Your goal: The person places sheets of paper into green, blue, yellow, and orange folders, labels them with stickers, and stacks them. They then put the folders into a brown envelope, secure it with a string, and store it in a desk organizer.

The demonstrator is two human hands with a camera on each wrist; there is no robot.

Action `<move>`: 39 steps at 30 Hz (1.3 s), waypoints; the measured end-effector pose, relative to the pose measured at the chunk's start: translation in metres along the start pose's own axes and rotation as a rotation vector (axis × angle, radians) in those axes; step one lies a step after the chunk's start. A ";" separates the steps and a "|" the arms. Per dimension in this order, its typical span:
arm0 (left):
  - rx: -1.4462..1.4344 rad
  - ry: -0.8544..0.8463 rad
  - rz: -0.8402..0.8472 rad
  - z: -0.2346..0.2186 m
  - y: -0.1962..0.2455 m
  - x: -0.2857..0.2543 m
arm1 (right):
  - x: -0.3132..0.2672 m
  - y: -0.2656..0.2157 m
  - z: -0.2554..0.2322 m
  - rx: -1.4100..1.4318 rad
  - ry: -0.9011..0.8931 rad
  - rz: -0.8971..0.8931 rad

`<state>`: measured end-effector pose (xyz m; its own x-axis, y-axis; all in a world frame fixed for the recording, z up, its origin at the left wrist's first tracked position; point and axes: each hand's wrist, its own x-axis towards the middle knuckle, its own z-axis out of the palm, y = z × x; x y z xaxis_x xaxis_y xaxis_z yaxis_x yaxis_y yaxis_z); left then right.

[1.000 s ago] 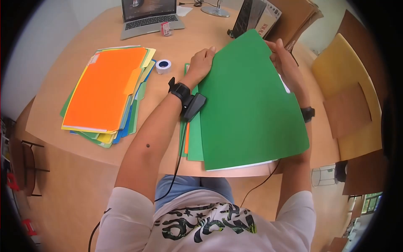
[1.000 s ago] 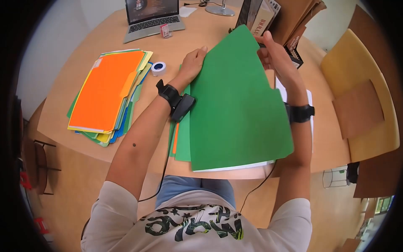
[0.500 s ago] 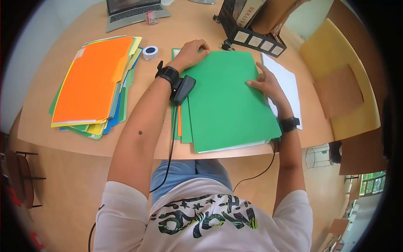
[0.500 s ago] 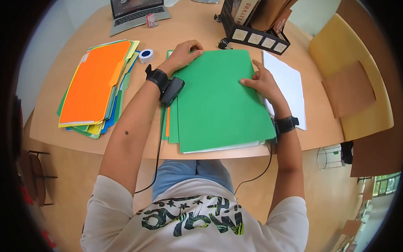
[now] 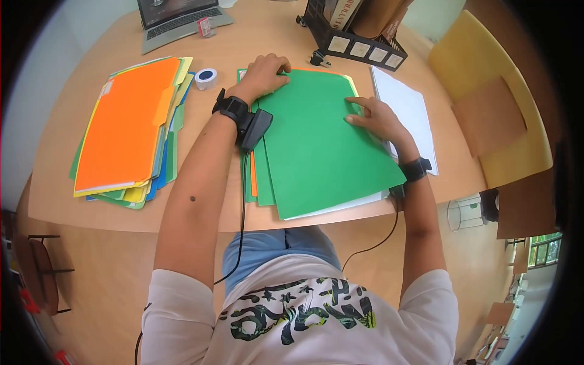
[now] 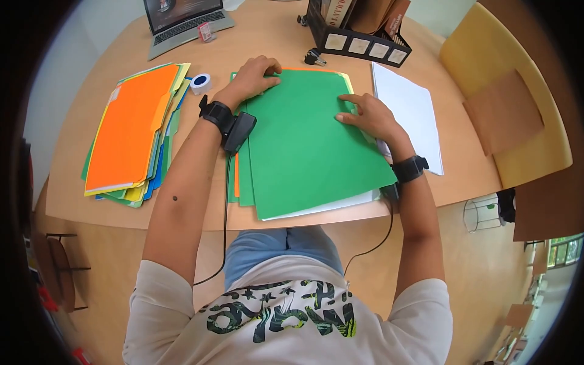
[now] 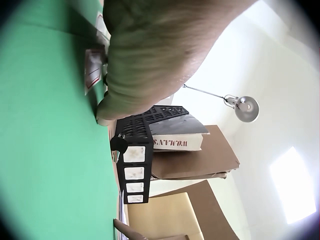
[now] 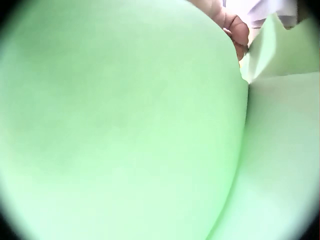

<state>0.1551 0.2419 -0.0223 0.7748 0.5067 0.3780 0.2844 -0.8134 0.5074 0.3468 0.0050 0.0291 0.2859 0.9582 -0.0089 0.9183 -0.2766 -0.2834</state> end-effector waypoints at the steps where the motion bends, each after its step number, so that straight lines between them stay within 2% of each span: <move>1: 0.032 -0.012 -0.011 -0.002 0.001 -0.002 | -0.004 -0.001 -0.002 -0.018 -0.026 -0.036; 3: 0.102 -0.030 -0.028 -0.006 0.003 -0.006 | -0.018 -0.006 -0.011 -0.054 -0.073 -0.111; 6: 0.130 -0.019 -0.057 -0.010 0.009 -0.009 | -0.056 -0.024 -0.030 -0.112 -0.263 -0.218; 9: 0.140 -0.048 -0.069 -0.011 0.010 -0.008 | -0.094 -0.032 -0.032 -0.113 -0.313 -0.207; 14: 0.188 -0.071 -0.100 -0.008 0.014 -0.006 | -0.120 -0.030 -0.023 -0.125 -0.230 -0.175; 18: 0.338 -0.088 -0.089 -0.015 0.017 -0.011 | -0.116 -0.040 -0.032 -0.170 -0.263 -0.168; 21: 0.503 -0.064 -0.208 -0.040 0.015 -0.020 | -0.100 -0.037 -0.039 -0.199 -0.296 -0.232; 25: 0.593 -0.063 -0.462 -0.079 -0.009 -0.039 | -0.065 -0.033 -0.044 -0.284 -0.352 -0.342; 27: 0.601 -0.085 -0.516 -0.083 -0.020 -0.053 | -0.043 -0.056 -0.050 -0.403 -0.489 -0.269; 29: 0.510 -0.042 -0.419 -0.072 -0.047 -0.057 | -0.017 -0.082 -0.051 -0.573 -0.623 -0.196; 31: 0.348 0.036 -0.338 -0.072 -0.049 -0.056 | 0.005 -0.095 -0.048 -0.518 -0.544 -0.236; 33: 0.109 0.148 -0.280 -0.071 -0.029 -0.063 | 0.027 -0.104 -0.036 -0.305 -0.340 -0.305; 35: -0.393 0.158 -0.284 -0.067 -0.019 -0.061 | 0.061 -0.101 -0.009 -0.096 -0.023 -0.532; 36: -0.643 0.162 -0.281 -0.066 -0.014 -0.059 | 0.067 -0.107 0.002 0.017 0.027 -0.507; 39: -0.846 -0.001 -0.197 -0.070 -0.004 -0.058 | 0.083 -0.125 0.026 0.269 0.181 -0.477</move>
<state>0.0693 0.2355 0.0078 0.7563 0.6153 0.2222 -0.1016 -0.2251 0.9690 0.2486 0.1207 0.0384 -0.0787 0.9380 0.3377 0.8621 0.2341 -0.4495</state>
